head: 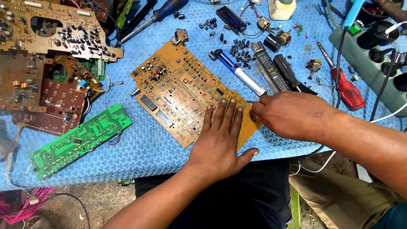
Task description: The person uses a small metal tool to scrape and clean solder joints on a yellow circuit board, then flips it to inspect the green side. They continue scraping and removing small components from the yellow board, handling the board and components by hand.
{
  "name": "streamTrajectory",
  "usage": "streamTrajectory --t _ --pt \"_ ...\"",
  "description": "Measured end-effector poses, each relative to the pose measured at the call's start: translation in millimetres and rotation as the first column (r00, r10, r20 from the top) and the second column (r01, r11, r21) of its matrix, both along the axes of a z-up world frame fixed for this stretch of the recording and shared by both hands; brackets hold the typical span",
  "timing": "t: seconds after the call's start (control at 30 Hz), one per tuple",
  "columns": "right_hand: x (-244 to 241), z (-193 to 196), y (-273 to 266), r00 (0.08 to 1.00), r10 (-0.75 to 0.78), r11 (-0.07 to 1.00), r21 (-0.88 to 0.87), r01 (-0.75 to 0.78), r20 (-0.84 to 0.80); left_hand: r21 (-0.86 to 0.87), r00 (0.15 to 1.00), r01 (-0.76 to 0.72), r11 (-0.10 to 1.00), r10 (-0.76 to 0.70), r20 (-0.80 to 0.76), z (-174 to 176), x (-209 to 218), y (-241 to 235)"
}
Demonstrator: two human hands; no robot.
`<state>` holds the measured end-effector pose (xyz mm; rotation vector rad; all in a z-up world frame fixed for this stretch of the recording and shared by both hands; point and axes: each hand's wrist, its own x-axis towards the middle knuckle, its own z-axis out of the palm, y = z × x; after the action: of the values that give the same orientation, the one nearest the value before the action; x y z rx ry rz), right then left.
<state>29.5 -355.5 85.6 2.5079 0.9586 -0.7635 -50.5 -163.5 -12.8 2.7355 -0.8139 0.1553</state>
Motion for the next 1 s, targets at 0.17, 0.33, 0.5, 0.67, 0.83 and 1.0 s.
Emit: streamTrajectory --t 0.17,0.33,0.5,0.67,0.83,1.0 --pt "-1.2 4.8 7.1 0.993 -0.113 0.993 -0.03 0.112 -0.025 0.0 1.0 0.0 1.0 0.0 0.022 -1.6 -1.2 0.5" --pt "-3.5 5.8 12.9 0.982 -0.19 0.982 -0.023 0.19 -0.015 0.018 0.999 -0.025 1.0 0.025 0.022 9.3 5.2 4.5" --pt "-5.0 14.7 17.5 0.939 -0.343 0.939 0.039 0.343 -0.015 -0.331 0.985 -0.116 0.936 0.151 0.082 68.2 69.2 60.9" --pt "-16.7 25.8 27.2 0.903 -0.428 0.903 0.041 0.427 0.017 0.169 0.877 -0.452 0.876 0.471 -0.098 69.6 158.3 122.6" --pt "-17.7 20.1 18.0 0.894 -0.448 0.889 0.119 0.443 0.024 0.284 0.835 -0.413 0.865 0.484 -0.261 85.6 175.7 132.5" --pt "-18.1 19.0 10.2 0.904 -0.427 0.853 0.346 0.39 0.033 -0.071 0.741 -0.588 0.806 0.501 -0.448 101.1 175.0 145.8"
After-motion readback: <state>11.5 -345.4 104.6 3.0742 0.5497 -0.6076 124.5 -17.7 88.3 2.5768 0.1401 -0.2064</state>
